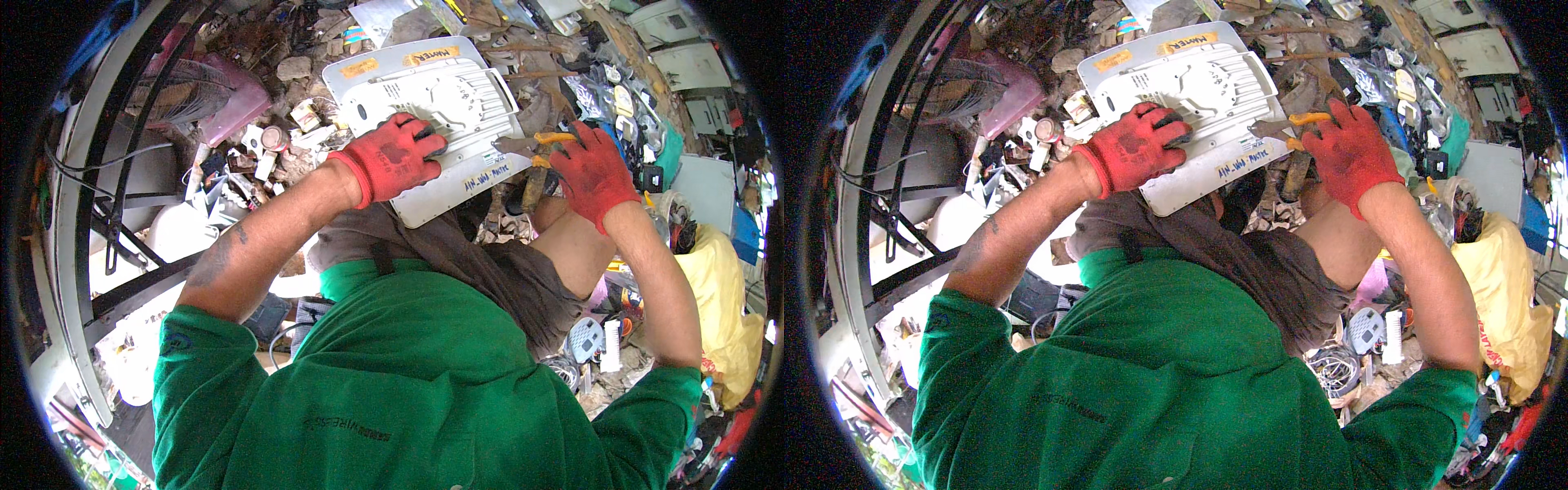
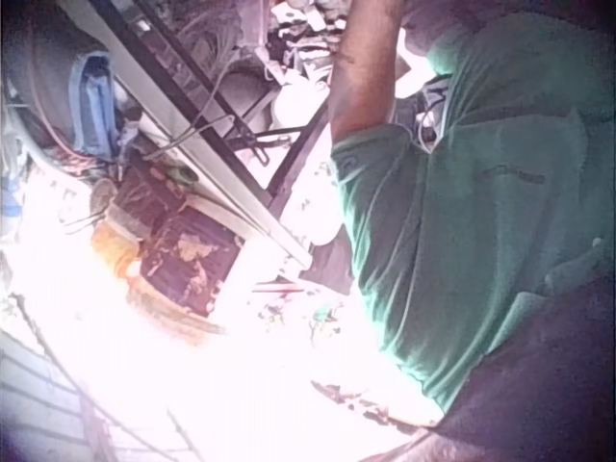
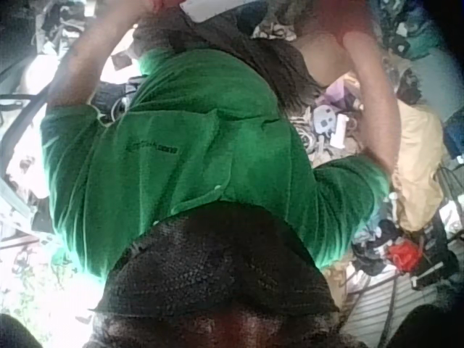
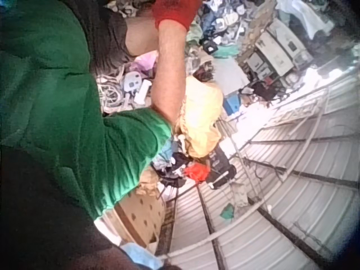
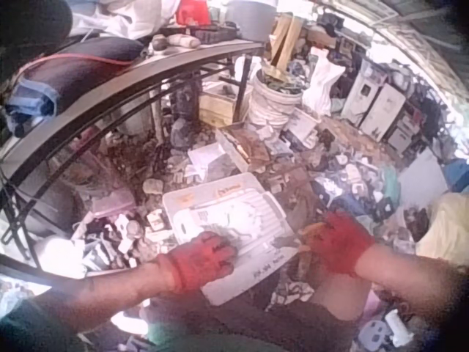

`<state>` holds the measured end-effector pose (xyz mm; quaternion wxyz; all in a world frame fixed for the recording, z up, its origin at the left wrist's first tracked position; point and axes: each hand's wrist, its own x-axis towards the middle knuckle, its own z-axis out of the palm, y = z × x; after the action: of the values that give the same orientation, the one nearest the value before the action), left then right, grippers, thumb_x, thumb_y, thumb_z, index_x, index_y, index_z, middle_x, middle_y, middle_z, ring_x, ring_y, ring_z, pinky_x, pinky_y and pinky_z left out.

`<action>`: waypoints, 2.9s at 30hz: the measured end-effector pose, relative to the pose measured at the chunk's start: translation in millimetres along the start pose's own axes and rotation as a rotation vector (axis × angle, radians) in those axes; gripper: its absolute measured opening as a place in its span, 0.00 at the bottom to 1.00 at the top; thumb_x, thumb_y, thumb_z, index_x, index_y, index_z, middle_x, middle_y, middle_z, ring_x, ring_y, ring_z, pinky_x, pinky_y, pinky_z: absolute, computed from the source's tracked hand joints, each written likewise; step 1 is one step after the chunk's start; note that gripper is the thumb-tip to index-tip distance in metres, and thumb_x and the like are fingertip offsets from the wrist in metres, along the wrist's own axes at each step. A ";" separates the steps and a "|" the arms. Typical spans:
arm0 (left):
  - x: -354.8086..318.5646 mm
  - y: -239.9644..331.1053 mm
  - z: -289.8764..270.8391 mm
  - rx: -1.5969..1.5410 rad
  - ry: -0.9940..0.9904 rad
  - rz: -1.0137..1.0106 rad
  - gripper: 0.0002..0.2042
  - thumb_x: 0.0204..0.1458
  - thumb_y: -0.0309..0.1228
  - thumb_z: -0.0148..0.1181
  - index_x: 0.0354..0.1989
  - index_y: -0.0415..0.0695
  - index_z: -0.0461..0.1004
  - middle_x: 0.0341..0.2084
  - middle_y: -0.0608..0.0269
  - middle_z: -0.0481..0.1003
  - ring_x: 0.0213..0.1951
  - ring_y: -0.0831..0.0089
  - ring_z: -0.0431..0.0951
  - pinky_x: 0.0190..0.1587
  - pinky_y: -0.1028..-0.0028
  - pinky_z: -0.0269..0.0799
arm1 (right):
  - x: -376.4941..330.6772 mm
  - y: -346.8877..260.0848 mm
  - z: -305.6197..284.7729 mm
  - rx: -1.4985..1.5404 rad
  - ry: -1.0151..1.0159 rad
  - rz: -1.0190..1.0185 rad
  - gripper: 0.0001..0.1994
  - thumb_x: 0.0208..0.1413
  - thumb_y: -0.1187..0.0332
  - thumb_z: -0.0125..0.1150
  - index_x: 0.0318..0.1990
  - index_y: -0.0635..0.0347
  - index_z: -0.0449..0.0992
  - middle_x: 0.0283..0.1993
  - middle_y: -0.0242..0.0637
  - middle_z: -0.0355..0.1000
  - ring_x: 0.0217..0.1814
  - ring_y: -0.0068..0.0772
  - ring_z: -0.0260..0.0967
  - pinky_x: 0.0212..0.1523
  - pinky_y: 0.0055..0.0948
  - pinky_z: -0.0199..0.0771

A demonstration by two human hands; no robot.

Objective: The person disassembles the casing of an electronic component using pliers and a blade, prying apart the plastic shell and removing internal parts by hand.

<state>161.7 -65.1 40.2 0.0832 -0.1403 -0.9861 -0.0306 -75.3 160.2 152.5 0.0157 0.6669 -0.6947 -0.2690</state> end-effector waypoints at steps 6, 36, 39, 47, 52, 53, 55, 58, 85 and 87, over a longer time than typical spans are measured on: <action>1.0 -0.1 0.8 -0.014 -0.010 0.002 0.08 0.47 0.38 0.60 0.36 0.54 0.76 0.49 0.60 0.70 0.54 0.58 0.71 0.57 0.57 0.68 | -0.8 7.9 7.1 -0.084 0.127 -0.146 0.14 0.51 0.70 0.56 0.47 0.54 0.78 0.51 0.42 0.73 0.67 0.49 0.60 0.66 0.49 0.60; -2.8 -4.8 3.2 -0.160 0.009 -0.010 0.14 0.43 0.36 0.65 0.40 0.53 0.78 0.54 0.56 0.69 0.58 0.54 0.69 0.63 0.55 0.63 | 21.6 -3.4 -3.5 -0.090 0.430 -0.302 0.16 0.52 0.67 0.56 0.50 0.54 0.76 0.51 0.40 0.72 0.60 0.47 0.64 0.59 0.46 0.67; -2.7 -5.1 1.9 -0.160 -0.008 -0.010 0.14 0.43 0.36 0.66 0.40 0.53 0.78 0.54 0.57 0.69 0.58 0.54 0.68 0.63 0.55 0.63 | 25.2 -4.8 -1.7 -0.143 0.446 -0.258 0.19 0.52 0.68 0.55 0.53 0.53 0.75 0.52 0.40 0.70 0.58 0.48 0.65 0.55 0.45 0.69; -1.6 -5.5 1.1 -0.180 -0.009 -0.012 0.14 0.43 0.36 0.66 0.40 0.53 0.78 0.53 0.57 0.69 0.57 0.55 0.69 0.63 0.54 0.63 | 34.3 -3.8 10.9 -0.194 0.235 -0.059 0.18 0.54 0.66 0.57 0.53 0.55 0.75 0.46 0.40 0.71 0.50 0.43 0.68 0.46 0.42 0.70; -1.2 -6.0 0.9 -0.169 -0.008 -0.013 0.13 0.44 0.36 0.66 0.40 0.53 0.79 0.53 0.58 0.69 0.56 0.56 0.69 0.63 0.56 0.63 | 23.3 10.4 4.8 -0.197 0.190 0.016 0.20 0.52 0.65 0.60 0.54 0.53 0.75 0.46 0.40 0.71 0.48 0.42 0.69 0.46 0.42 0.70; -1.2 -5.5 1.6 -0.168 0.003 -0.010 0.13 0.44 0.36 0.66 0.40 0.53 0.79 0.52 0.58 0.69 0.56 0.56 0.69 0.63 0.56 0.63 | 19.3 17.3 -0.6 -0.199 0.188 0.000 0.22 0.50 0.64 0.62 0.55 0.53 0.74 0.47 0.40 0.71 0.49 0.42 0.69 0.46 0.42 0.70; -2.8 -5.5 2.0 -0.151 0.027 -0.007 0.12 0.45 0.36 0.65 0.40 0.53 0.79 0.52 0.59 0.69 0.56 0.56 0.69 0.62 0.57 0.63 | 11.7 30.1 -13.6 -0.209 0.184 -0.029 0.26 0.47 0.63 0.65 0.57 0.51 0.73 0.49 0.41 0.71 0.51 0.42 0.69 0.46 0.42 0.71; -3.7 -5.9 2.8 -0.138 0.034 -0.010 0.11 0.46 0.37 0.63 0.39 0.52 0.79 0.50 0.60 0.69 0.56 0.57 0.69 0.61 0.57 0.64 | -4.1 23.6 -18.7 -0.129 0.142 0.009 0.32 0.43 0.61 0.70 0.60 0.51 0.70 0.52 0.42 0.70 0.53 0.44 0.68 0.47 0.43 0.71; 95.5 -43.6 -12.6 -0.473 -0.230 -0.517 0.18 0.56 0.43 0.58 0.49 0.46 0.78 0.36 0.48 0.81 0.41 0.50 0.81 0.47 0.59 0.75 | 12.5 -45.3 41.5 0.325 0.441 0.433 0.34 0.40 0.57 0.75 0.60 0.43 0.72 0.58 0.45 0.65 0.58 0.50 0.64 0.55 0.46 0.70; 91.4 -59.8 3.5 -0.497 -0.236 -0.423 0.18 0.56 0.43 0.58 0.49 0.45 0.78 0.34 0.48 0.81 0.39 0.52 0.82 0.46 0.59 0.75 | 14.4 -49.4 43.2 0.336 0.480 0.437 0.33 0.40 0.58 0.75 0.59 0.42 0.73 0.58 0.45 0.63 0.59 0.51 0.63 0.55 0.45 0.70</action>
<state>57.8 -97.3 50.3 -0.0764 0.0488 -0.9586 -0.2701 -48.0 163.7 91.2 0.1256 0.5402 -0.8318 0.0226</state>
